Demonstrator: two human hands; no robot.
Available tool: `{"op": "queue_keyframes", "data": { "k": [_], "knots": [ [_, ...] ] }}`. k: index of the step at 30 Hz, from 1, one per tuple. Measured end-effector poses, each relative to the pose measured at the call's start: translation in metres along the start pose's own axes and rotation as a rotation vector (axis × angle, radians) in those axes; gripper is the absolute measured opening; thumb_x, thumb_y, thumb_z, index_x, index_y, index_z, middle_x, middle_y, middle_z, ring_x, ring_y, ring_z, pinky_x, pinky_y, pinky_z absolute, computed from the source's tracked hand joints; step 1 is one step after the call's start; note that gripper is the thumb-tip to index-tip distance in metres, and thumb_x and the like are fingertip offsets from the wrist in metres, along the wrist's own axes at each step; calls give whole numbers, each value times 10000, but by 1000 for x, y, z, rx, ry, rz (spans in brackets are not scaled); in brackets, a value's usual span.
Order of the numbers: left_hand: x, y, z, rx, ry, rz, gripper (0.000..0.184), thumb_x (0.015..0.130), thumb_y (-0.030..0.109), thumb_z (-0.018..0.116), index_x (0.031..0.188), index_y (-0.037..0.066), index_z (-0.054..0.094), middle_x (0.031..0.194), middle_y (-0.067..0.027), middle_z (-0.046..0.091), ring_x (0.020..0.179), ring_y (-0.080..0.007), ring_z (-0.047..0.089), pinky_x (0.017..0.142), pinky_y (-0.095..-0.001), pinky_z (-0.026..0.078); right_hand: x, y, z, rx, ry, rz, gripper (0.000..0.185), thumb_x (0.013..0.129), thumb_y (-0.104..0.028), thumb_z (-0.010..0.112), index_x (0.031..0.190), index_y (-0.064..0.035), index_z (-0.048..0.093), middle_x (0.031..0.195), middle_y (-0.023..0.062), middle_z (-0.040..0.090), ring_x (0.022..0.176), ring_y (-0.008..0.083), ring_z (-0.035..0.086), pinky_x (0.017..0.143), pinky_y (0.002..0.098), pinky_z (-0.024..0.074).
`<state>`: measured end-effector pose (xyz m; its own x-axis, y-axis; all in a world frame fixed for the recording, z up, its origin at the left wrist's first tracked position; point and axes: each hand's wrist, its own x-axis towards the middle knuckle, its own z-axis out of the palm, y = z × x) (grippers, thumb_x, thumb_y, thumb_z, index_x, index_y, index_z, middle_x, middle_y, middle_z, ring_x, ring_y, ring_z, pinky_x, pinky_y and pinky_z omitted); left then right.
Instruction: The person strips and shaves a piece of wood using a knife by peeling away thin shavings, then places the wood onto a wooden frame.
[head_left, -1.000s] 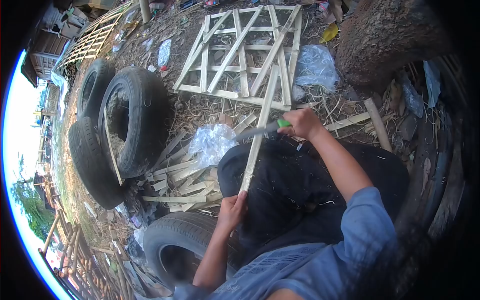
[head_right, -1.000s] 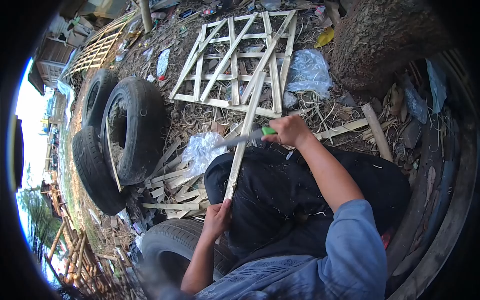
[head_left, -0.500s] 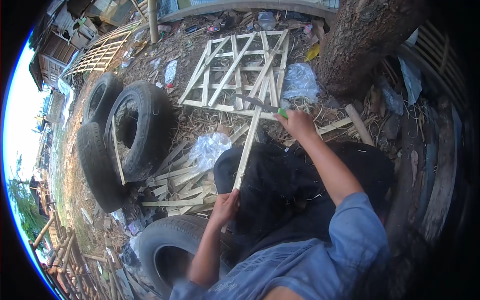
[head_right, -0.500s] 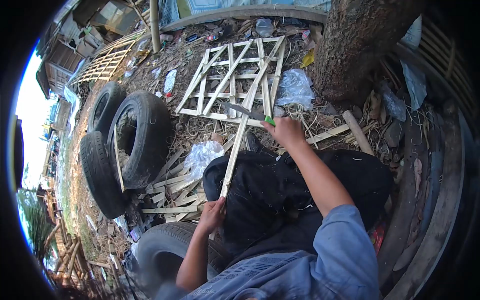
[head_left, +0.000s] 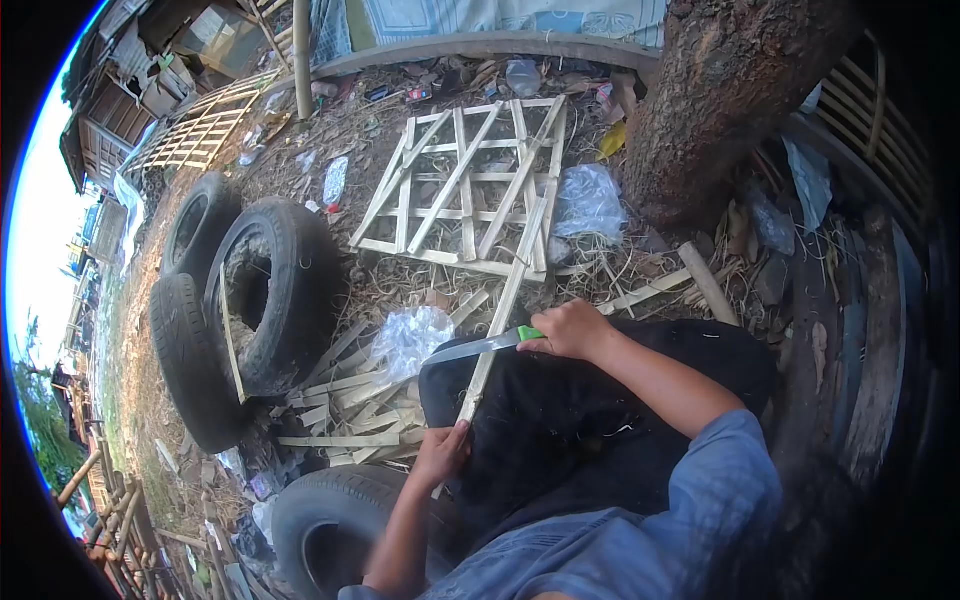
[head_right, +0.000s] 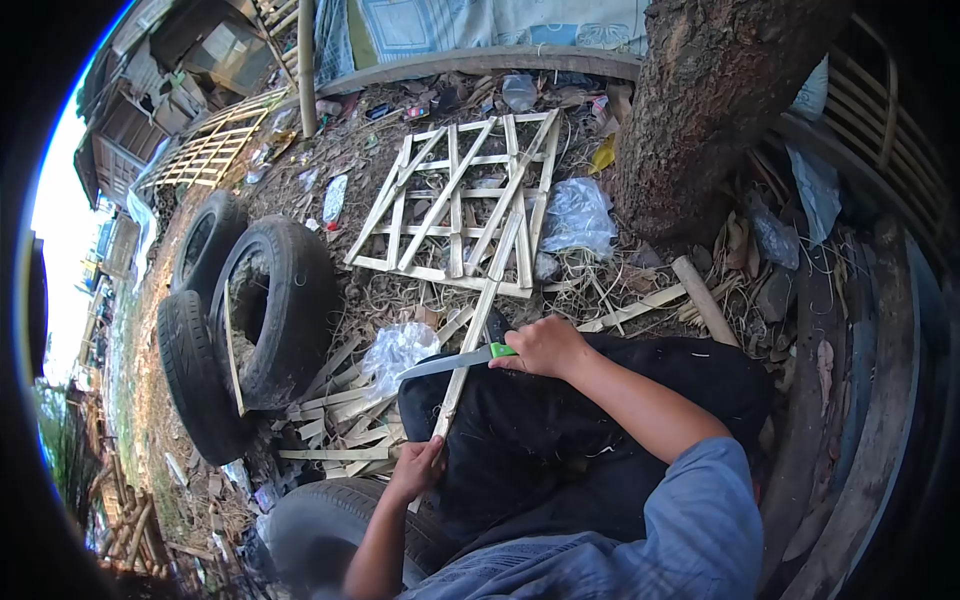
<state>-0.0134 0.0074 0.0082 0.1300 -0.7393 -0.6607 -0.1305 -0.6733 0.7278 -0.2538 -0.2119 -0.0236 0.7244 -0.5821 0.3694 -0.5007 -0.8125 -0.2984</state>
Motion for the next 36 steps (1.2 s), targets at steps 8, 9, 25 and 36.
{"op": "queue_keyframes", "data": {
  "k": [8,9,25,36],
  "knots": [
    [4,0,-4,15,-31,-32,547,965,460,507,623,39,586,495,28,452,426,-73,411,420,-231,290,10,177,-66,-88,148,1252,649,937,-585,407,855,-13,702,832,229,681,826,409,667,703,510,521],
    [4,-1,-10,-13,-65,-41,547,964,464,506,628,43,595,490,29,447,421,-72,397,420,-231,279,-7,203,-68,-208,180,1186,649,941,-578,403,843,-6,695,810,227,678,811,420,659,698,511,517],
    [18,-2,-35,-111,-288,-194,598,966,523,444,679,37,641,463,28,429,359,-79,349,371,-240,262,-18,1,-25,2260,424,1350,518,967,-578,355,651,-168,357,496,-58,281,353,59,229,337,225,194],
    [20,2,-36,-29,-314,-172,603,985,501,409,662,35,616,460,17,422,358,-88,366,373,-241,305,-21,-42,3,286,-41,132,535,859,-583,554,639,-96,545,559,74,581,526,292,629,487,388,502]
  ]
}}
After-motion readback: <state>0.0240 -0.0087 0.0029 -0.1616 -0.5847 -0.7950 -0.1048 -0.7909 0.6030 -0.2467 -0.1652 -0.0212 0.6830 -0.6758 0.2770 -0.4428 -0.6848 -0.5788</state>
